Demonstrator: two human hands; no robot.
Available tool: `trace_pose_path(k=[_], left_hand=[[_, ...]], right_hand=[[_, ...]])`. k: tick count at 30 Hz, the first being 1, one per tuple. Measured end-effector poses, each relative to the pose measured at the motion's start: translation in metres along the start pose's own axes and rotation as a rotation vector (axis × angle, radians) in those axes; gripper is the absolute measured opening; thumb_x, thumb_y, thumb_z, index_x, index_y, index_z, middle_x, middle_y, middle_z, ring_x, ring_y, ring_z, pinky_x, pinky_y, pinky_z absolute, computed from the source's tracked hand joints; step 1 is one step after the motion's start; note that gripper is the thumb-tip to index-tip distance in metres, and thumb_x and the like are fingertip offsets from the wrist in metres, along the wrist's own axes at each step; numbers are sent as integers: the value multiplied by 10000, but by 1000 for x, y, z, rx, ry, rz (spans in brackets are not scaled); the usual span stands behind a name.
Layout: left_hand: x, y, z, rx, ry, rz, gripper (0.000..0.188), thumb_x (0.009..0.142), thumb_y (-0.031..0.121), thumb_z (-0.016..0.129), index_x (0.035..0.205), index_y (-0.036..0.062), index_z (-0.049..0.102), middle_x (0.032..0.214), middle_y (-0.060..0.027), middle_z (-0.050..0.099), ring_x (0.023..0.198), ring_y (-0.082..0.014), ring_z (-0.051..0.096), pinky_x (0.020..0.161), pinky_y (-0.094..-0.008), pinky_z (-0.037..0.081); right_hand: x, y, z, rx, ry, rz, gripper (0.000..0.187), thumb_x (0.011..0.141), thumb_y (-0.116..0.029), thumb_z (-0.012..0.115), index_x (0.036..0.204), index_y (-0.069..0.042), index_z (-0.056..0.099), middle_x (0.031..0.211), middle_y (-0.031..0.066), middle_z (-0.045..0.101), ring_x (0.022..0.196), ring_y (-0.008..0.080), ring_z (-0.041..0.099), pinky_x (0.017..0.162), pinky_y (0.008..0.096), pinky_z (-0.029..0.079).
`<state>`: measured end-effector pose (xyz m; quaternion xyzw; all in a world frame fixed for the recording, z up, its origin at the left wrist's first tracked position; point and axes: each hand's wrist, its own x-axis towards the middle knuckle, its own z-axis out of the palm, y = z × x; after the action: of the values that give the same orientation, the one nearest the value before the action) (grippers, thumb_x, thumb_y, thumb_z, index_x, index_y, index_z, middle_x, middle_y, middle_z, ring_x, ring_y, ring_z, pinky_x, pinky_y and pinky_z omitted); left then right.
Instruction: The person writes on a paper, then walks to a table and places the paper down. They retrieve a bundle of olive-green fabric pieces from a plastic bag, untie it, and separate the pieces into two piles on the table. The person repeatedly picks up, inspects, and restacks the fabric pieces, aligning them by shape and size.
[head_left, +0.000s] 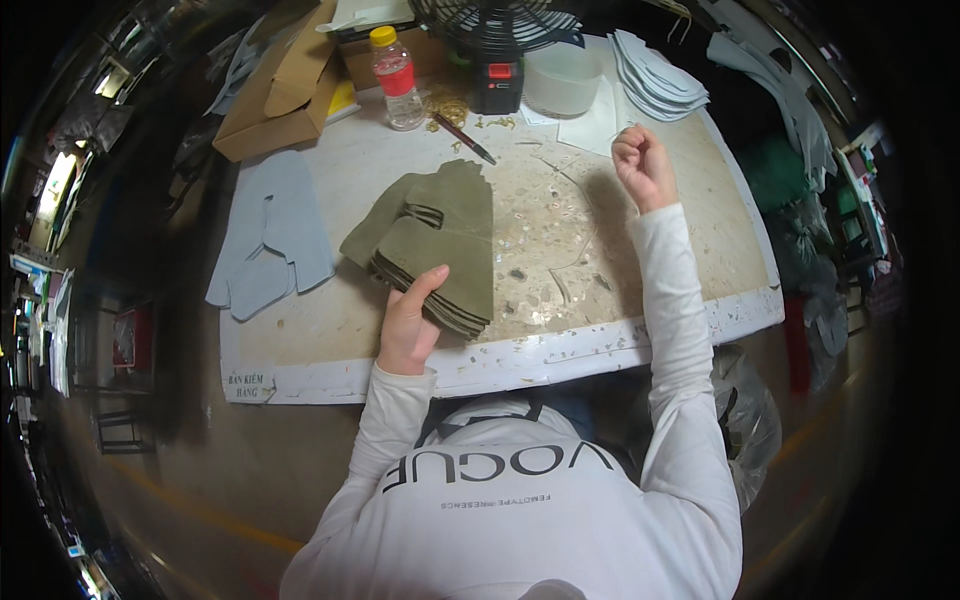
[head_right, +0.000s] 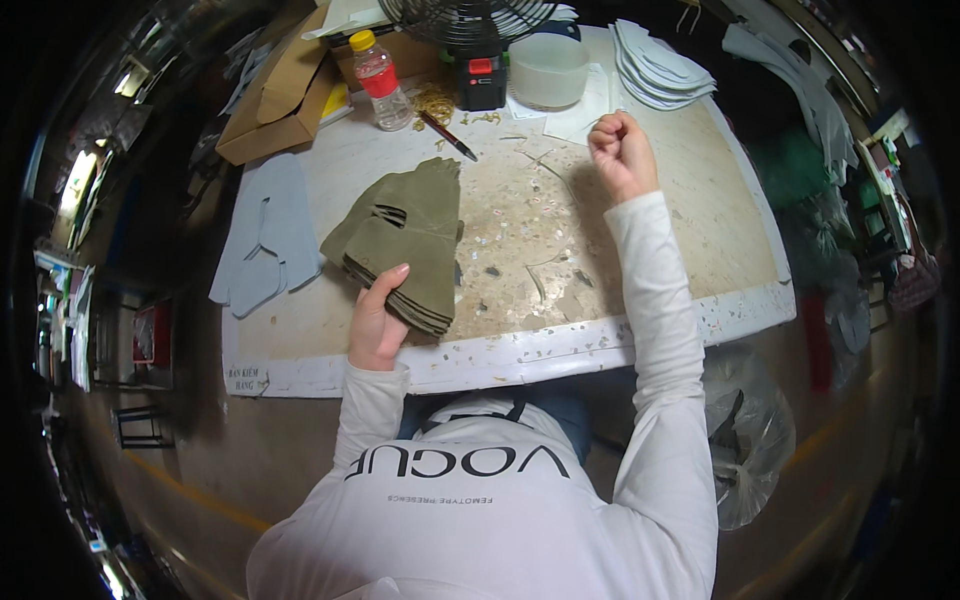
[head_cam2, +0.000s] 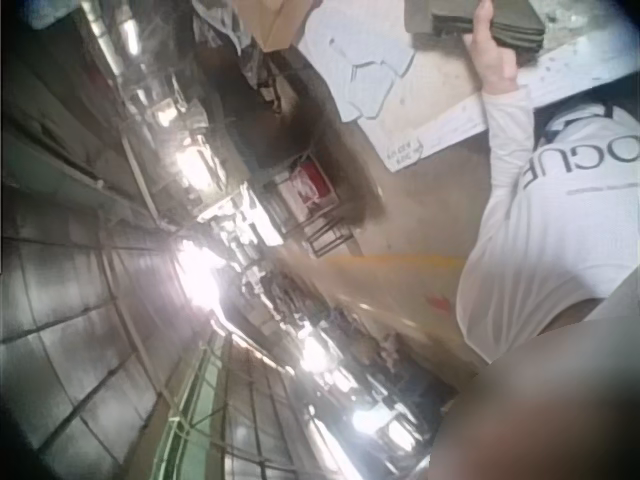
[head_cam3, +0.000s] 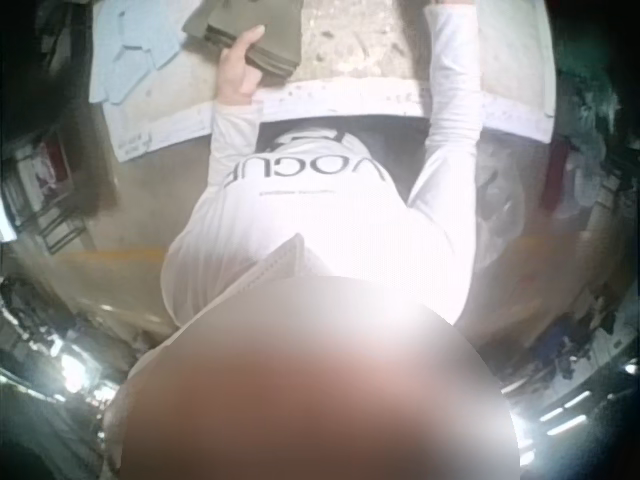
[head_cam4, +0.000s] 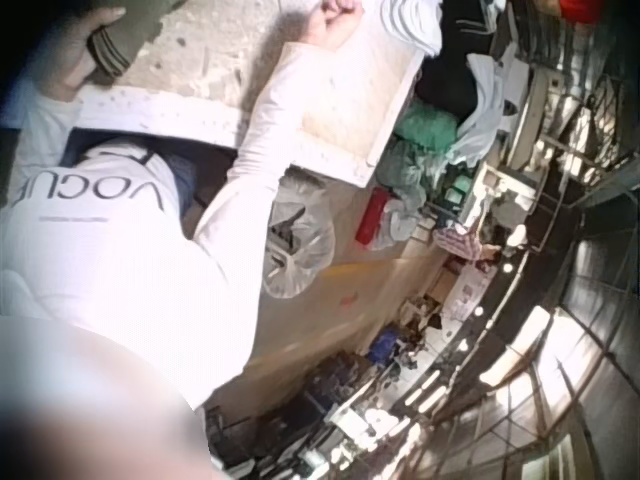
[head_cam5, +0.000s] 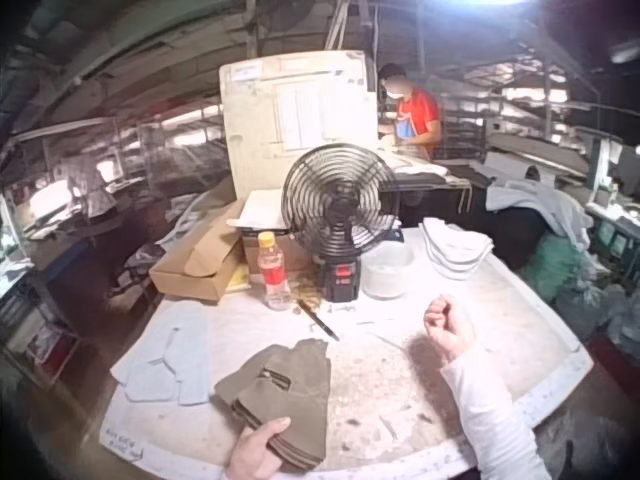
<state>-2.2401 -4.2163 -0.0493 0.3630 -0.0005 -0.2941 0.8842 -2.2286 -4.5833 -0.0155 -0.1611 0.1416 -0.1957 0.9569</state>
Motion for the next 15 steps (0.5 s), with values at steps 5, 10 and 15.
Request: trace_pose_path(k=[5, 10, 15], left_hand=[[-2, 0, 4, -18, 26, 18, 522, 879, -16, 633, 1363, 49, 448, 1276, -65, 553, 1168, -201, 557, 990, -340, 469], [-3, -1, 9, -13, 38, 52, 545, 884, -12, 633, 1386, 50, 431, 1309, -67, 541, 1196, -206, 541, 1014, -340, 449], [-3, -2, 10, 4, 74, 40, 549, 889, -15, 624, 1395, 51, 422, 1323, -75, 533, 1201, -209, 540, 1015, -345, 451]], right_hand=[[33, -41, -61, -485, 359, -286, 200, 943, -106, 523, 752, -88, 466, 646, 13, 467, 562, 120, 456, 501, 244, 386], [37, -62, -106, -1193, 669, -726, 281, 906, -236, 605, 705, -41, 618, 634, 68, 620, 566, 173, 588, 571, 330, 483], [30, -76, -121, -1774, 795, -1124, 312, 864, -289, 669, 692, -29, 661, 638, 98, 657, 608, 259, 629, 659, 381, 510]])
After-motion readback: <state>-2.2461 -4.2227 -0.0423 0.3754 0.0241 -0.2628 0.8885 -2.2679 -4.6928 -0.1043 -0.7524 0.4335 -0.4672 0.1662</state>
